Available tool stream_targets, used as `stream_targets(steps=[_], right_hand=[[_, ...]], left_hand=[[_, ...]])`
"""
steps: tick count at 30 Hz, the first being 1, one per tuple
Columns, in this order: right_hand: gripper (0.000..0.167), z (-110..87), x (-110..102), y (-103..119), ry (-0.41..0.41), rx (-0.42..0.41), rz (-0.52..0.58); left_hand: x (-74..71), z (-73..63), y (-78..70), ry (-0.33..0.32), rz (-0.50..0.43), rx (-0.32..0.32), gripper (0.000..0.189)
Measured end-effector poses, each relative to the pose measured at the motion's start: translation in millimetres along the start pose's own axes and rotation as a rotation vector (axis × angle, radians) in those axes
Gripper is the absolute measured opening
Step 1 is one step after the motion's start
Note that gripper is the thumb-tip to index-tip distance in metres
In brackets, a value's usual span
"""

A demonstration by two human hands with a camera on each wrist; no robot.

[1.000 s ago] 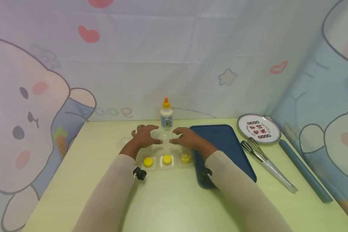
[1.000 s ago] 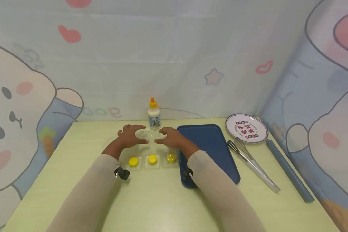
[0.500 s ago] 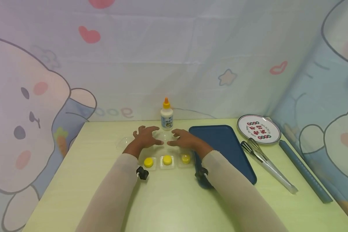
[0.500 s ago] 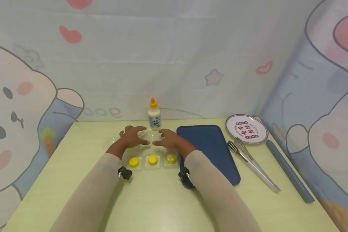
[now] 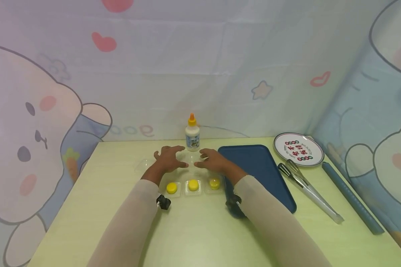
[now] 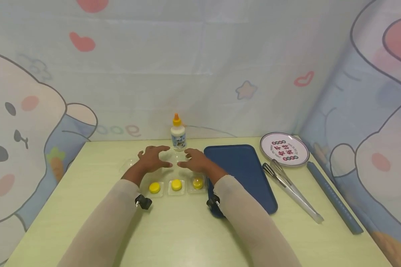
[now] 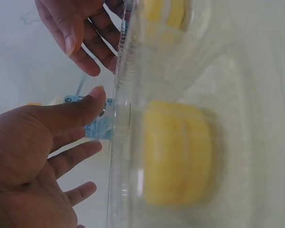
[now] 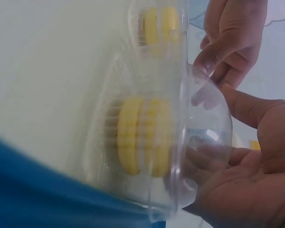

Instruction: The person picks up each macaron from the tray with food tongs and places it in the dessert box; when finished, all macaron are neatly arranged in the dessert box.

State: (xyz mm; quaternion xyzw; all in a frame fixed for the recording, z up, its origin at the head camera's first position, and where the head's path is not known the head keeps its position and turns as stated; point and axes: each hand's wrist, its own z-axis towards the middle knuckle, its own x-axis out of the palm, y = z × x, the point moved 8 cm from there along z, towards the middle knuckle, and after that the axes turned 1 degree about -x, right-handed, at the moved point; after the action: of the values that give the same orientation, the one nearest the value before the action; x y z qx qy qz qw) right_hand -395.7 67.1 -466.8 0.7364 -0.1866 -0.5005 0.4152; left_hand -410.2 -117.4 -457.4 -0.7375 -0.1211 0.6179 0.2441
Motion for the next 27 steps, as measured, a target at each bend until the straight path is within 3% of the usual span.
stream_targets(steps=[7,12,18,23,27], right_hand=[[0.062,-10.3,-16.5,3.3,-0.151,-0.025,-0.009],[0.043,-15.9,-25.8,7.1,-0.233,-0.081,0.057],[0.043,-22.4,-28.1,9.0,-0.232,-0.093,0.159],[0.046,-27.0,-29.0,12.1,-0.211,-0.115,0.108],[0.046,-31.3,-29.2,18.5,-0.174,-0.15,0.104]], left_hand=[[-8.0,-11.3,-14.9,-0.094,-0.082,0.103,0.069],[-10.8,-18.5,-21.1,-0.134,-0.26,0.171,0.063],[-14.2,-29.4,-23.7,-0.161,-0.416,0.226,0.063],[-16.6,-38.5,-24.7,-0.158,-0.447,0.244,0.063],[-18.7,-43.8,-28.4,-0.149,-0.401,0.272,0.064]])
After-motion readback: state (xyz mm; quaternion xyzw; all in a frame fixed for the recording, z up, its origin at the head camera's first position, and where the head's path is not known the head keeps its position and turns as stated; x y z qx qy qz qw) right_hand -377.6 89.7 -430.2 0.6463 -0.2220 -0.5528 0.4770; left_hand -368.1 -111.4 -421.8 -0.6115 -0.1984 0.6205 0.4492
